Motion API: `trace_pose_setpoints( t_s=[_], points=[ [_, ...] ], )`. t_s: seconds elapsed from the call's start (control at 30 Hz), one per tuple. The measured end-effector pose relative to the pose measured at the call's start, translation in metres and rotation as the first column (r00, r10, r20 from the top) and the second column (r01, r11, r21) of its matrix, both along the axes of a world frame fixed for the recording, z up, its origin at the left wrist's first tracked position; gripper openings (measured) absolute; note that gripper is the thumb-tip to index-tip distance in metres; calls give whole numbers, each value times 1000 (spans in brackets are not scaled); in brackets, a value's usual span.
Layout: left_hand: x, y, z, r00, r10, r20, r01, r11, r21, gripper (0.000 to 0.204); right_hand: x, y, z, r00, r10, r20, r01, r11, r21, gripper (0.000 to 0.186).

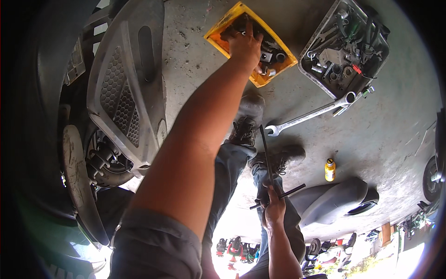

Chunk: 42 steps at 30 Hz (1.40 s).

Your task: The person uses a T-handle socket wrench to unscrew fasteners inside the storage compartment of a scooter, reaches into a parts bin to select a screw, and tests the fit of the scooter seat.

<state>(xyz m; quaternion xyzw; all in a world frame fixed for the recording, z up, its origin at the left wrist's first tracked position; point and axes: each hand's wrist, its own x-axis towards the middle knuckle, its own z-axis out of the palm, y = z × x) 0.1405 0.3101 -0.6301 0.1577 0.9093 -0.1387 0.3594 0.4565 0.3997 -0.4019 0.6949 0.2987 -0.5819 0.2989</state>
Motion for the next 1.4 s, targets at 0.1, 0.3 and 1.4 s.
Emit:
trace_pose_setpoints(
  t_s=[0.1, 0.3, 1.4],
  points=[
    [7, -9, -12, 987, 162, 9, -162, 975, 155, 77, 5, -1, -2, 999, 1, -36, -1, 1000, -2, 20],
    [31, -9, -16, 975, 218, -44, -198, 941, 275, 50, 9, 0, -3, 999, 42, -35, -41, 999, 10, 18],
    [115, 51, 9, 982, 179, -65, -157, 953, 258, 35, 6, -2, 0, 999, 48, -25, -47, 999, 18, 23]
  ],
)
